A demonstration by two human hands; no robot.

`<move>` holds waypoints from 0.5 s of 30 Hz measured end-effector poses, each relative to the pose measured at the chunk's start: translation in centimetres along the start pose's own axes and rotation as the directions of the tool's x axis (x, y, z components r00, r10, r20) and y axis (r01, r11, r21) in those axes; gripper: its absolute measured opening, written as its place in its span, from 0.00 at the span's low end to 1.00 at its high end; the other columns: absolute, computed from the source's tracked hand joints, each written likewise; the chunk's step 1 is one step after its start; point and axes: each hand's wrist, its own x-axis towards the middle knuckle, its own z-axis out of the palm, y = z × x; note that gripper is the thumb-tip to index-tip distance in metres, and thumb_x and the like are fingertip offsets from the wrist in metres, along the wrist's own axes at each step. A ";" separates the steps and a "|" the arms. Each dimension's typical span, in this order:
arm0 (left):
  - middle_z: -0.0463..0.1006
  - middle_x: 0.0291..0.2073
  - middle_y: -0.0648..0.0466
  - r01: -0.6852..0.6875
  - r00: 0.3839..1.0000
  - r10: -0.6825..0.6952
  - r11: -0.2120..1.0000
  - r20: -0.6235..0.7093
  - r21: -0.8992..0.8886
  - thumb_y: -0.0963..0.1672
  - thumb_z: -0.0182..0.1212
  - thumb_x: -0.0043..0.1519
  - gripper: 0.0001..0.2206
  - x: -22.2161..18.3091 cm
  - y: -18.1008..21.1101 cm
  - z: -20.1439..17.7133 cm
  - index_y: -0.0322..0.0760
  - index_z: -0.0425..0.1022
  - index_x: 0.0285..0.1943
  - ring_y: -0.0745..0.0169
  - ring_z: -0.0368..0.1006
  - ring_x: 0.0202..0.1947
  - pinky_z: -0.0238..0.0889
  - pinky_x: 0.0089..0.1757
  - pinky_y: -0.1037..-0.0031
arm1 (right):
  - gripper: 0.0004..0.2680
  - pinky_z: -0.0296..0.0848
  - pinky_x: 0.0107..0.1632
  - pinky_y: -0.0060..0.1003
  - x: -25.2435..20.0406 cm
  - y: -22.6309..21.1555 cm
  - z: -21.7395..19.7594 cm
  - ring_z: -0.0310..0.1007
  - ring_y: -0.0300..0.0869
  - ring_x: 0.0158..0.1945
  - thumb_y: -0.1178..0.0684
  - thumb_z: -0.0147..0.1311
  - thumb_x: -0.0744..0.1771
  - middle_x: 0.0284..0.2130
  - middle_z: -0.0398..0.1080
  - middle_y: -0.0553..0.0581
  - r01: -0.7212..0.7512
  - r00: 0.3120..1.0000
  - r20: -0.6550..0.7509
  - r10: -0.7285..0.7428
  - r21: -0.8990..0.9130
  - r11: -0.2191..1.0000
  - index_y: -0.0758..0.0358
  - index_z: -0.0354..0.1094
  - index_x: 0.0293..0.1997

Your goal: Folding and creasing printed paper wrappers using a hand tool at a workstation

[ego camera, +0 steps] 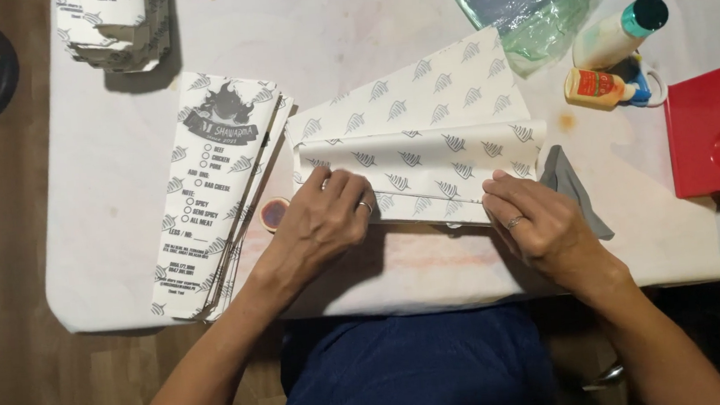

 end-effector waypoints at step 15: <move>0.80 0.36 0.49 0.133 0.922 -0.183 0.977 0.340 0.166 0.36 0.60 0.61 0.16 2.0 3.0 -1.2 0.33 0.71 0.58 0.56 0.77 0.39 0.56 0.66 0.47 | 0.09 0.72 0.41 0.42 -3.0 0.5 -1.0 0.73 0.50 0.36 0.62 0.63 0.69 0.41 0.76 0.60 -0.070 0.989 0.127 0.070 -0.004 0.998 0.61 0.74 0.53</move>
